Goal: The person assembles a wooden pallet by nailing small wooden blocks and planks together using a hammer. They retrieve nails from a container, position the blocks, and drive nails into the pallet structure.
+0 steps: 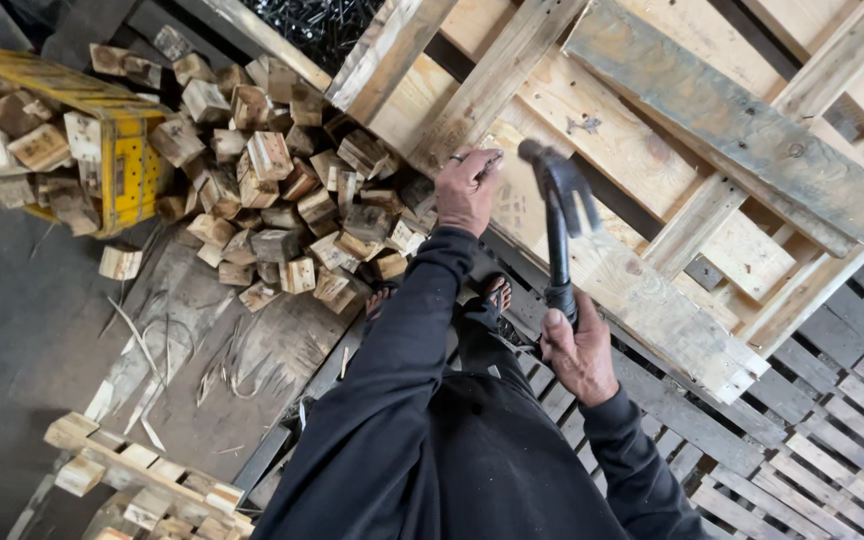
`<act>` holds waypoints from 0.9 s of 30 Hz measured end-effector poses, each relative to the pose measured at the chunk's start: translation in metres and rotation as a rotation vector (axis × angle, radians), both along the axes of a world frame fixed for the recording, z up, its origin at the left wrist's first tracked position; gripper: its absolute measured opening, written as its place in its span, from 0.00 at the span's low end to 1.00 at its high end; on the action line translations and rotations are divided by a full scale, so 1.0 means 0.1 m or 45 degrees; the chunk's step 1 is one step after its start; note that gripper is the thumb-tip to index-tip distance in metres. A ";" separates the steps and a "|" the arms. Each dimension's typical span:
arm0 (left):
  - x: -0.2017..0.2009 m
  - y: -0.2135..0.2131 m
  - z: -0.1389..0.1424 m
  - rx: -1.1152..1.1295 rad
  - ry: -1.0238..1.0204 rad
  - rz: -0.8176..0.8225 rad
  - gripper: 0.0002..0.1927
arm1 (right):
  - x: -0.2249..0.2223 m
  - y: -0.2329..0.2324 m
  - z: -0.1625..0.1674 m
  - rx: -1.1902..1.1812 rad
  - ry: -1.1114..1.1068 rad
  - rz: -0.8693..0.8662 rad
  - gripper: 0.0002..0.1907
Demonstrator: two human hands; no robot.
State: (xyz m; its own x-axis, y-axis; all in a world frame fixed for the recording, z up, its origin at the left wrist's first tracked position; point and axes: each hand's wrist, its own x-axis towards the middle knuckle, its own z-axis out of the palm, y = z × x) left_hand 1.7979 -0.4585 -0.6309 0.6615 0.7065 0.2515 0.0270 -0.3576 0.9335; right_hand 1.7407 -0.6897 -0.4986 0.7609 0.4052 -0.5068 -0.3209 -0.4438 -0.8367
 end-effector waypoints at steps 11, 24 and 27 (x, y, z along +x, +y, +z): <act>0.00 -0.03 0.00 0.029 0.033 0.022 0.07 | 0.18 0.25 0.26 -0.092 -0.021 0.020 0.22; -0.01 0.08 0.08 -0.172 -0.001 -0.130 0.08 | -0.04 -0.17 -0.12 -0.029 0.149 -0.107 0.22; -0.01 0.11 0.08 -0.303 0.048 -0.136 0.06 | -0.11 -0.27 -0.28 -0.119 0.252 -0.130 0.22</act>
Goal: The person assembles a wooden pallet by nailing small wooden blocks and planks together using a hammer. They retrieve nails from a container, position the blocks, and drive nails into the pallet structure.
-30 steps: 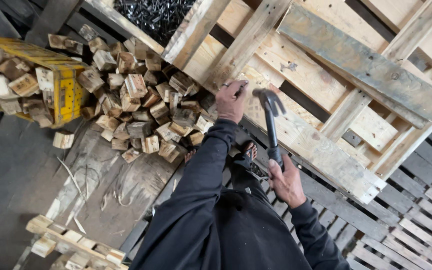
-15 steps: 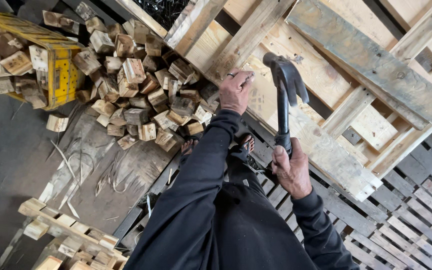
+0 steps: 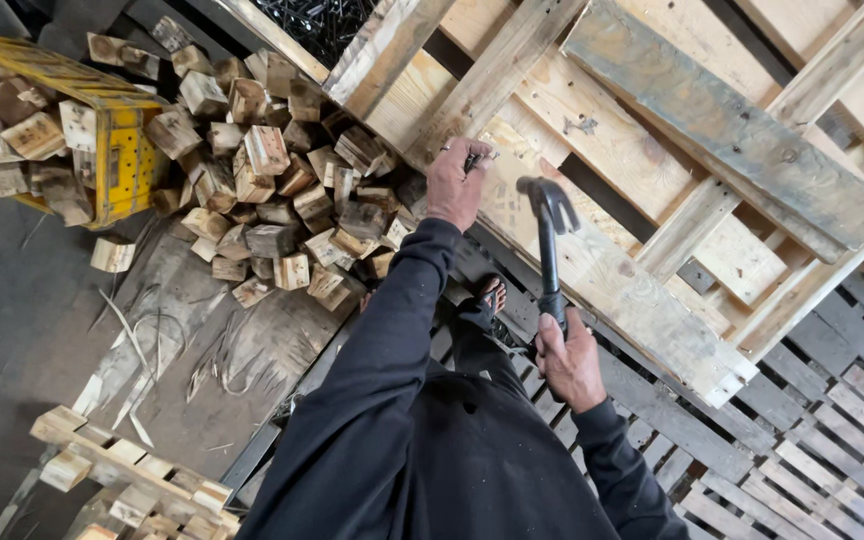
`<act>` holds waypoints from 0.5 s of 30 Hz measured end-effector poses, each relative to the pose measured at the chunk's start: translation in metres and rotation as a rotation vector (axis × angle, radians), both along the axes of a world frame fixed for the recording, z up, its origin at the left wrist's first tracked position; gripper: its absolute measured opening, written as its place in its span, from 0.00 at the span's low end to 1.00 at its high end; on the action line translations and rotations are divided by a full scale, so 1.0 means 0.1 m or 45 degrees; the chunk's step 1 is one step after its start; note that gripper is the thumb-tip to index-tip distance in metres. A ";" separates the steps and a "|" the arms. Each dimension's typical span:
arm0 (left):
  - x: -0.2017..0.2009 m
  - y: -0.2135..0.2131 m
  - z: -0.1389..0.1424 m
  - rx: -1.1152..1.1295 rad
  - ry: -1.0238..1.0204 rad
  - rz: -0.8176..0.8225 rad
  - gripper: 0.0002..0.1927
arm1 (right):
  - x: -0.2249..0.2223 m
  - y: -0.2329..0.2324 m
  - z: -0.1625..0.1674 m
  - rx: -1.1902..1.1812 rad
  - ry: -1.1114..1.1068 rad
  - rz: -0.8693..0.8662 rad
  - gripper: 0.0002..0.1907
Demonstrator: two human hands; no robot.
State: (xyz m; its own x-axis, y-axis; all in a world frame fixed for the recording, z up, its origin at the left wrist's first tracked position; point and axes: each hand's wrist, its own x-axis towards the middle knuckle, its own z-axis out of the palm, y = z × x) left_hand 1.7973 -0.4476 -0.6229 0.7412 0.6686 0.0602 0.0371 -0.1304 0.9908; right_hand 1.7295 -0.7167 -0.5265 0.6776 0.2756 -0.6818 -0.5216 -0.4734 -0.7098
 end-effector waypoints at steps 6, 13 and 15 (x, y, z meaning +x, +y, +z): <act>0.06 0.18 -0.04 -0.536 -0.089 0.106 0.04 | 0.11 0.00 -0.24 -0.090 0.006 0.078 0.24; 0.41 0.45 0.04 -0.260 0.452 0.779 0.19 | 0.16 0.02 -0.27 -0.058 -0.099 0.164 0.26; 0.53 0.40 0.05 0.031 0.755 0.733 0.20 | 0.18 0.01 -0.27 -0.011 -0.048 0.121 0.24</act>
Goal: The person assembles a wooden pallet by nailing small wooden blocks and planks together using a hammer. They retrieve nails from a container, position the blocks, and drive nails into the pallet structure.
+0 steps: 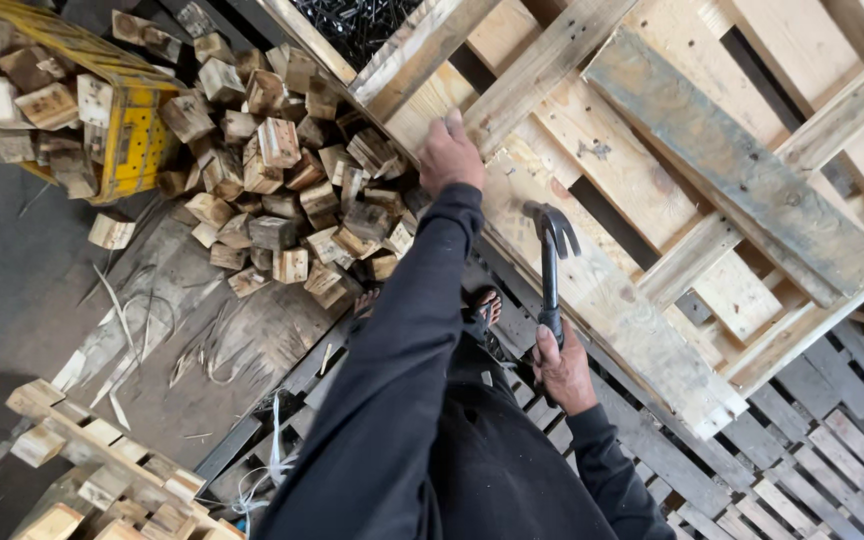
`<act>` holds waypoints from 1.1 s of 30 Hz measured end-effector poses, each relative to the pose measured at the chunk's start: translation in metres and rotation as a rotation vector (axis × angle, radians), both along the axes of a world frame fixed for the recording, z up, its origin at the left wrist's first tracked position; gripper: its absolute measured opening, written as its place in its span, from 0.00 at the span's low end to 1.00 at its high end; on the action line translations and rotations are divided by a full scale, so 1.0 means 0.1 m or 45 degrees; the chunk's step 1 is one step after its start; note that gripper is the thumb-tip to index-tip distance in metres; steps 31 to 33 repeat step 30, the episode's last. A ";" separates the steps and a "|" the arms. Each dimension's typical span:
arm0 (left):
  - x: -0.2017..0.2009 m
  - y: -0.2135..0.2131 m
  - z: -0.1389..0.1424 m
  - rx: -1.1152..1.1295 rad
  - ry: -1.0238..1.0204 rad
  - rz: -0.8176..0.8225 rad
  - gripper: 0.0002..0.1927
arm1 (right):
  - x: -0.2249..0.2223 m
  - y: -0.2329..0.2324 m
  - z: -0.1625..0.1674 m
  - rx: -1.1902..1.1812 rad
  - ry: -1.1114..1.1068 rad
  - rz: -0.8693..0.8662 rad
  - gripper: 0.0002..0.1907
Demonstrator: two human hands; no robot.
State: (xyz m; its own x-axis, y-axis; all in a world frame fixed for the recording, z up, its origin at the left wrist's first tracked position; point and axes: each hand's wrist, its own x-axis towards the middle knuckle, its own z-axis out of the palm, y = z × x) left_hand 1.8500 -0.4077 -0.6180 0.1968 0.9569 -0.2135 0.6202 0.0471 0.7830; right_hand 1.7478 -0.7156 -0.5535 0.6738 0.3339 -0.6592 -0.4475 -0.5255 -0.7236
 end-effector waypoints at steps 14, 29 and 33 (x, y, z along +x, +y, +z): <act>0.06 -0.05 0.10 -0.332 0.394 -0.047 0.20 | 0.28 0.31 0.74 0.946 -0.536 0.015 0.16; 0.07 -0.07 0.13 -0.325 0.340 -0.005 0.22 | 0.43 0.31 0.67 1.026 -0.777 0.298 0.17; 0.06 -0.08 0.16 -0.282 0.276 0.030 0.21 | 0.29 0.36 0.42 0.359 -0.155 -0.122 0.22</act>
